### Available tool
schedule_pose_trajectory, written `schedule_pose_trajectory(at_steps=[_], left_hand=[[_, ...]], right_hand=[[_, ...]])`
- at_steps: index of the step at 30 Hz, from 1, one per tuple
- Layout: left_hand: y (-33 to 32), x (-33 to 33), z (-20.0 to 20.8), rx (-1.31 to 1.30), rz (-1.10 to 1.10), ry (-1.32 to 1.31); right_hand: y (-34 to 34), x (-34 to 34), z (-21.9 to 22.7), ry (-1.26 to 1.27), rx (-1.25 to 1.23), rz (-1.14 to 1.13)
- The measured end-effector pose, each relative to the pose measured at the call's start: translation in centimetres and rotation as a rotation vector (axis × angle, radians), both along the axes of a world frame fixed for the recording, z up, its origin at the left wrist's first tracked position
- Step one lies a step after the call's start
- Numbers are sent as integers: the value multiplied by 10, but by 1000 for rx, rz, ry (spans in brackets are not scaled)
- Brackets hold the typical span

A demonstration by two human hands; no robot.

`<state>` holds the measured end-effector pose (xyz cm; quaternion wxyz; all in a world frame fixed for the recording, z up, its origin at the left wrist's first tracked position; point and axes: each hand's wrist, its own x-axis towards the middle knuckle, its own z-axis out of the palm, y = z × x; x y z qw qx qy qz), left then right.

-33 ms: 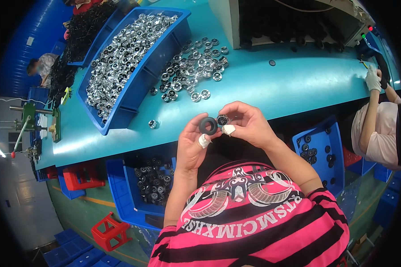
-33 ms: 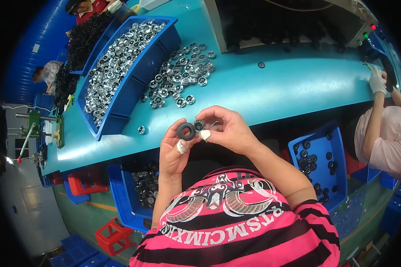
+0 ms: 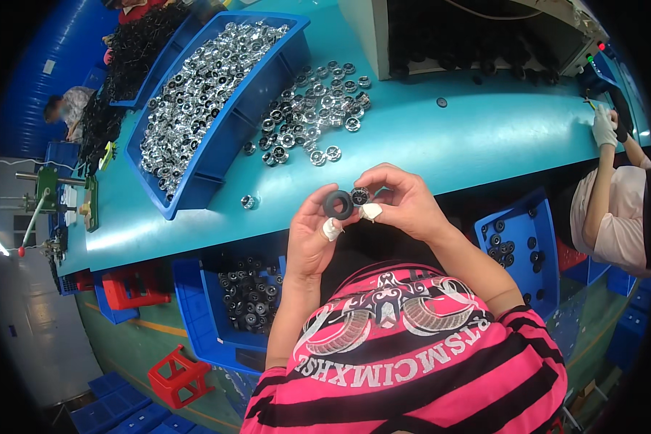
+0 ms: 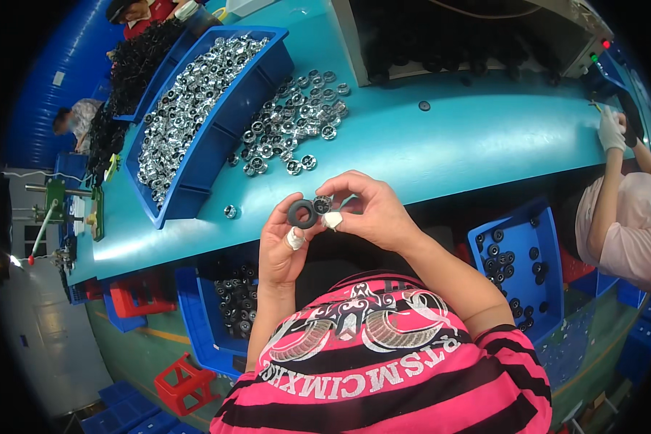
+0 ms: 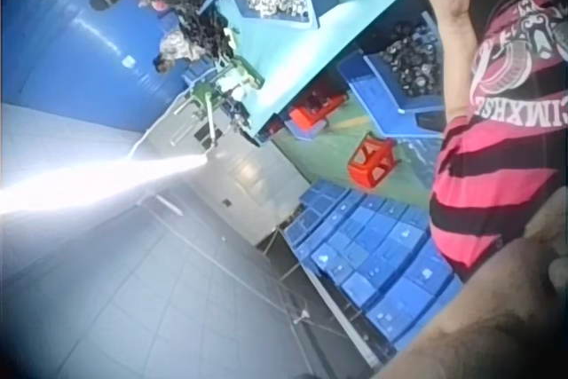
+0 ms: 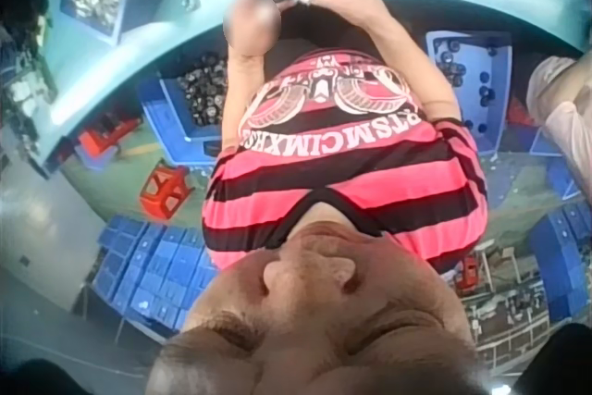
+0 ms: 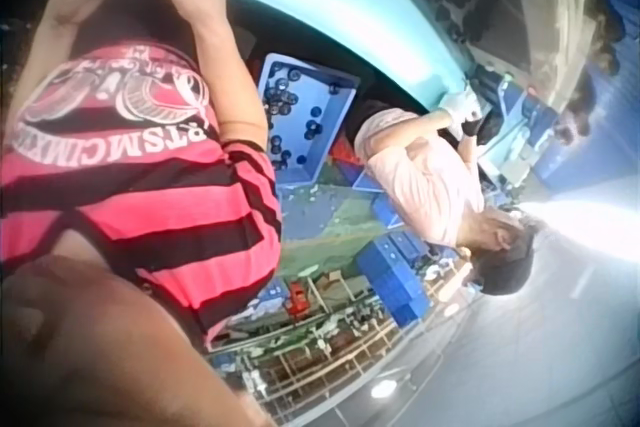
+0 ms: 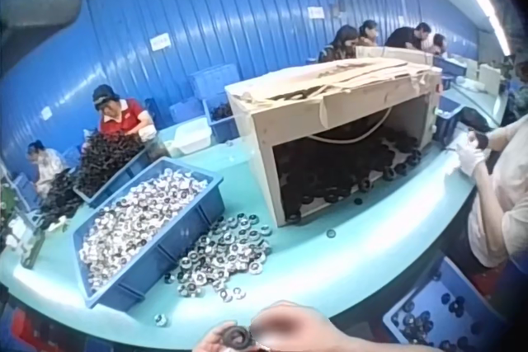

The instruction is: Assembling small black rings with white plastic hubs at a factory workstation.

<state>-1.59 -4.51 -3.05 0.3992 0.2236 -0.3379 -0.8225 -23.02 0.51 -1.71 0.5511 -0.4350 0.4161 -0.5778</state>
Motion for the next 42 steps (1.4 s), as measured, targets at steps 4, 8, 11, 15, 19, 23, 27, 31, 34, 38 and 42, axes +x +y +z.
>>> schedule_pose_trajectory(at_steps=[4, 8, 11, 15, 19, 23, 27, 31, 34, 38, 42], left_hand=[[2, -2, 1, 20, -5, 6], [2, -2, 0, 2, -39, -23], [3, -3, 0, 7, -40, -55], [3, -5, 3, 23, -20, -42], [2, -7, 3, -25, 1, -29], [2, -10, 2, -131, 25, -162], [4, -16, 3, -170, 19, -233], [5, -16, 1, -152, 6, -211], [7, -17, -2, -152, 14, -200], [7, -17, -3, -152, 44, -186], [7, -18, 0, -116, 51, -159]], right_hand=[[-1, 0, 0, 16, -31, -2], [0, 4, -2, -101, 12, 53], [-1, 6, -3, 100, -28, 30], [0, 1, 5, 492, -202, -89], [0, 2, 18, 436, -306, -261], [2, -4, 24, 838, -387, -266], [4, -3, 33, 758, -312, -157], [0, -10, 32, 551, -274, -91], [2, -11, 30, 561, -264, -110], [5, -4, 27, 698, -314, -184], [5, 1, 33, 746, -440, -246]])
